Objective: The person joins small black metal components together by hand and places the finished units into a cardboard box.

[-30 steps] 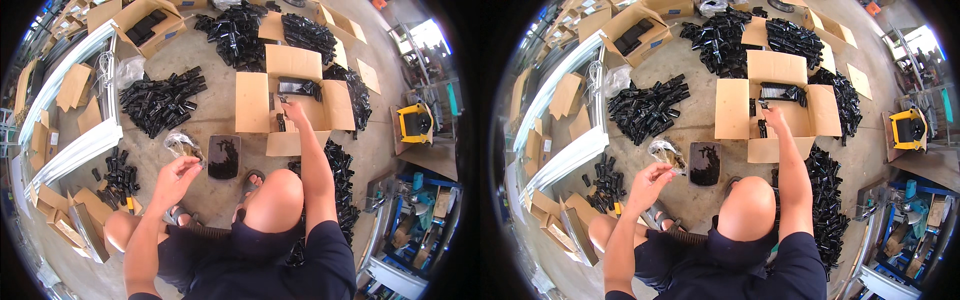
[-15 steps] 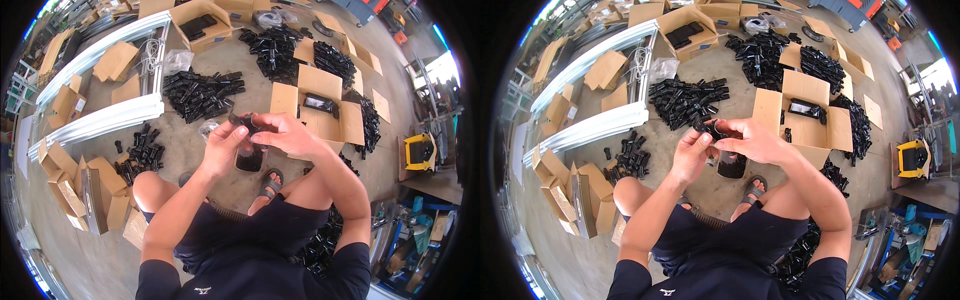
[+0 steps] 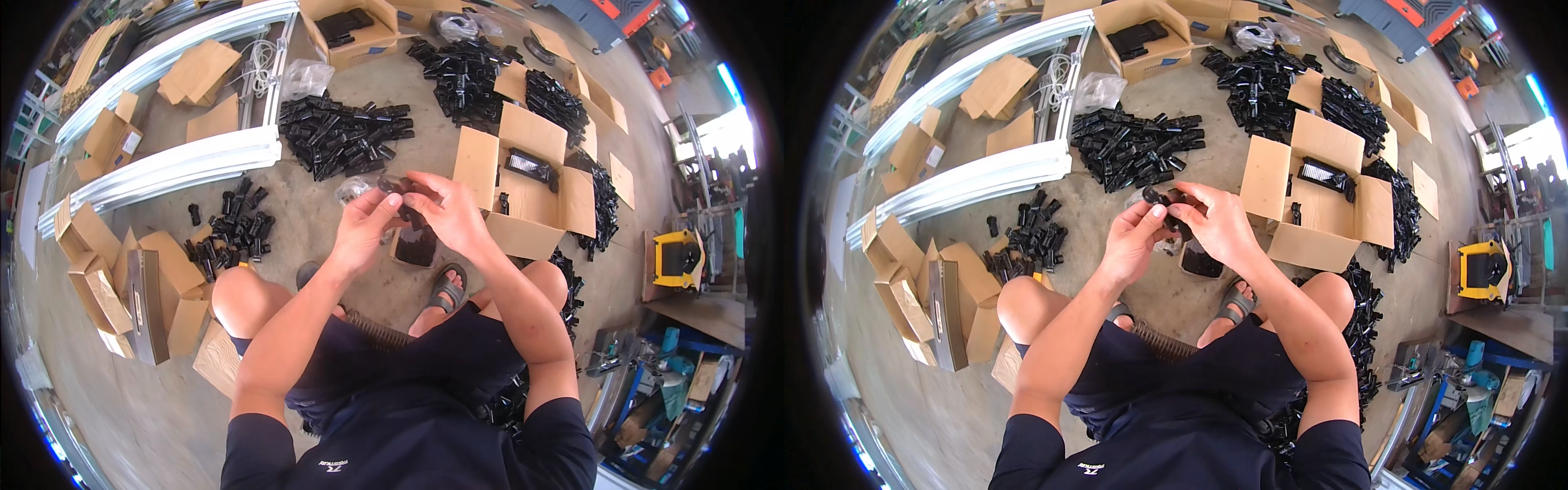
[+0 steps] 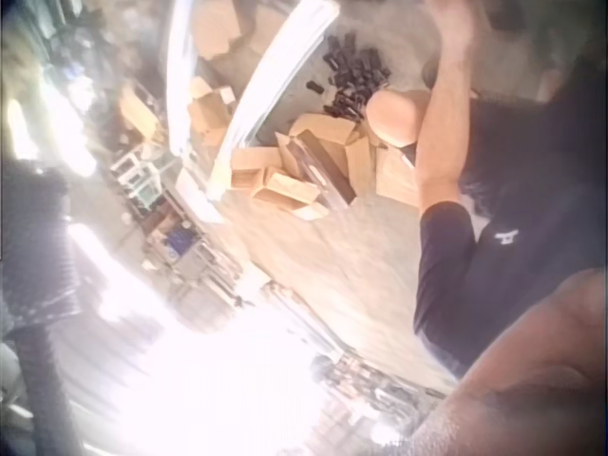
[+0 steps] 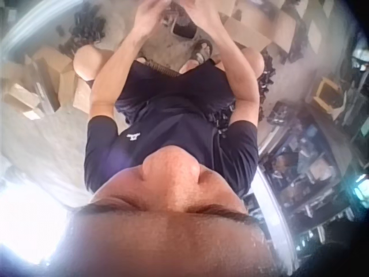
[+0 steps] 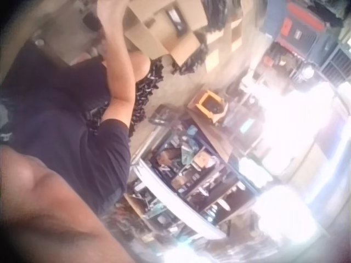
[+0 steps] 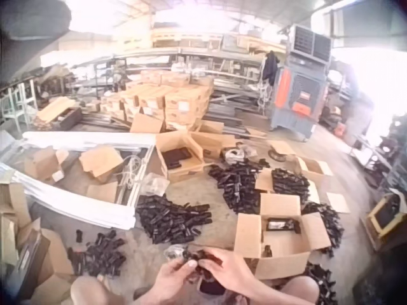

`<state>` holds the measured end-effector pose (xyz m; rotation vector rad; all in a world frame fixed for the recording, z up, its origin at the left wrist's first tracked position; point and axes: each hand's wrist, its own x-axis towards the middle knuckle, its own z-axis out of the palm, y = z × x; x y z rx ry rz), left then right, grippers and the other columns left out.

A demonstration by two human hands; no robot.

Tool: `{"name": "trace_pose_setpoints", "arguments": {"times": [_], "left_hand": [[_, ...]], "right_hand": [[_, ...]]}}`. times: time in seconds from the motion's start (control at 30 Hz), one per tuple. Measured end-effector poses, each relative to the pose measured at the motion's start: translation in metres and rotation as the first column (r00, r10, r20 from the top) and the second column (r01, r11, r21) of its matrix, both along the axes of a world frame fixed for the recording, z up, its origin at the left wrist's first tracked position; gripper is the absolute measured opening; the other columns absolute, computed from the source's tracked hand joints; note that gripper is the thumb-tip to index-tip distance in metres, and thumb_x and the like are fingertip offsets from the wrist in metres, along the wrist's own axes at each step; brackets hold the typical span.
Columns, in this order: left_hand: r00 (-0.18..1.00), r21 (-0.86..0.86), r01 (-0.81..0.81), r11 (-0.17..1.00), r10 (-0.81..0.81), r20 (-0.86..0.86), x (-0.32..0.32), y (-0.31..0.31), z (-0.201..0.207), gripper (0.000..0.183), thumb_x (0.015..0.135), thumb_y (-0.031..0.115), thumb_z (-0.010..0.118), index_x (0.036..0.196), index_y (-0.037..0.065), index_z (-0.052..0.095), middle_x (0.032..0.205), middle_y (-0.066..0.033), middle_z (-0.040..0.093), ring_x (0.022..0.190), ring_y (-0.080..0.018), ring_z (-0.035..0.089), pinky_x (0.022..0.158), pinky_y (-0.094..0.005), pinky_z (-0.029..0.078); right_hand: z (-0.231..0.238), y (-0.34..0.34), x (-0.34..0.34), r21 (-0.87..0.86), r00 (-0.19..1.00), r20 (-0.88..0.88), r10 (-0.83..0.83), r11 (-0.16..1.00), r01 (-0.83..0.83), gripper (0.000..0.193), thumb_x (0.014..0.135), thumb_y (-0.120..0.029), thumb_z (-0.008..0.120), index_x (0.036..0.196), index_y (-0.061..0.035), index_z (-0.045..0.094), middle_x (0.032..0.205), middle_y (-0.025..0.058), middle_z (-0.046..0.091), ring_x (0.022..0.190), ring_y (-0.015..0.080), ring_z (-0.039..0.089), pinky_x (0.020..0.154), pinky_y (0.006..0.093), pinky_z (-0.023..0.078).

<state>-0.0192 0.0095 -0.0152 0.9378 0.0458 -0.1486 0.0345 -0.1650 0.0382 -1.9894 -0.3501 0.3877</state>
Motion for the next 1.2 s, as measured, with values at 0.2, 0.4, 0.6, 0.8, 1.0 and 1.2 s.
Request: {"name": "trace_pose_setpoints", "arguments": {"times": [0.2,0.4,0.6,0.8,1.0,1.2], "left_hand": [[0.997,0.212,0.001,0.977,-0.018,0.076,0.000,-0.001,0.011,0.031,0.104,0.017,0.063,0.129,0.000,0.063,0.118,-0.0050,0.070,0.105,-0.0122,0.065,0.094,-0.0296,0.054],[0.996,0.414,-0.032,0.910,-0.003,0.085,0.002,-0.003,0.017,0.031,0.103,0.011,0.064,0.131,-0.001,0.064,0.112,-0.0030,0.072,0.099,-0.0074,0.062,0.089,-0.0255,0.051],[0.991,0.520,0.061,0.852,-0.112,0.067,0.004,-0.003,0.025,0.027,0.101,0.010,0.066,0.125,-0.003,0.065,0.106,-0.0029,0.072,0.096,-0.0070,0.063,0.087,-0.0260,0.052],[0.988,0.504,0.080,0.860,-0.134,0.071,0.008,-0.009,0.024,0.030,0.100,0.011,0.069,0.126,-0.003,0.064,0.105,-0.0035,0.073,0.095,-0.0074,0.064,0.085,-0.0266,0.053],[0.984,0.526,0.073,0.847,-0.148,0.102,0.005,-0.009,0.030,0.033,0.100,0.011,0.069,0.129,-0.003,0.064,0.109,-0.0060,0.074,0.097,-0.0095,0.066,0.088,-0.0274,0.054],[0.985,0.595,0.082,0.799,-0.157,0.074,0.005,-0.008,0.032,0.035,0.100,0.011,0.068,0.132,-0.004,0.063,0.110,-0.0060,0.074,0.099,-0.0101,0.066,0.089,-0.0279,0.054]], "right_hand": [[-0.018,-0.003,0.006,0.317,0.983,-0.161,-0.084,0.939,0.132,0.036,0.094,-0.009,0.075,0.125,0.0073,0.064,0.104,0.0095,0.074,0.092,0.0136,0.068,0.083,0.0289,0.056],[0.002,-0.019,0.012,0.387,0.994,-0.106,0.031,0.922,0.012,0.038,0.090,-0.006,0.079,0.123,0.0056,0.066,0.103,0.0050,0.068,0.094,0.0106,0.066,0.082,0.0265,0.055],[-0.001,-0.022,0.011,0.436,0.991,-0.092,0.097,0.899,-0.047,0.036,0.090,-0.008,0.079,0.122,0.0012,0.067,0.108,0.0033,0.066,0.096,0.0114,0.066,0.080,0.0265,0.055],[-0.005,-0.028,0.010,0.421,0.987,-0.136,0.084,0.907,-0.020,0.036,0.091,-0.010,0.079,0.123,0.0021,0.067,0.109,0.0038,0.063,0.095,0.0106,0.065,0.078,0.0266,0.055],[0.000,-0.029,0.011,0.430,0.985,-0.093,0.142,0.898,-0.089,0.038,0.094,-0.003,0.074,0.129,0.0031,0.064,0.112,0.0063,0.063,0.094,0.0129,0.065,0.079,0.0261,0.058],[-0.001,-0.028,0.010,0.413,0.993,-0.023,0.116,0.906,-0.096,0.031,0.093,-0.010,0.076,0.122,0.0007,0.070,0.102,0.0025,0.058,0.083,0.0077,0.060,0.064,0.0217,0.052]]}}
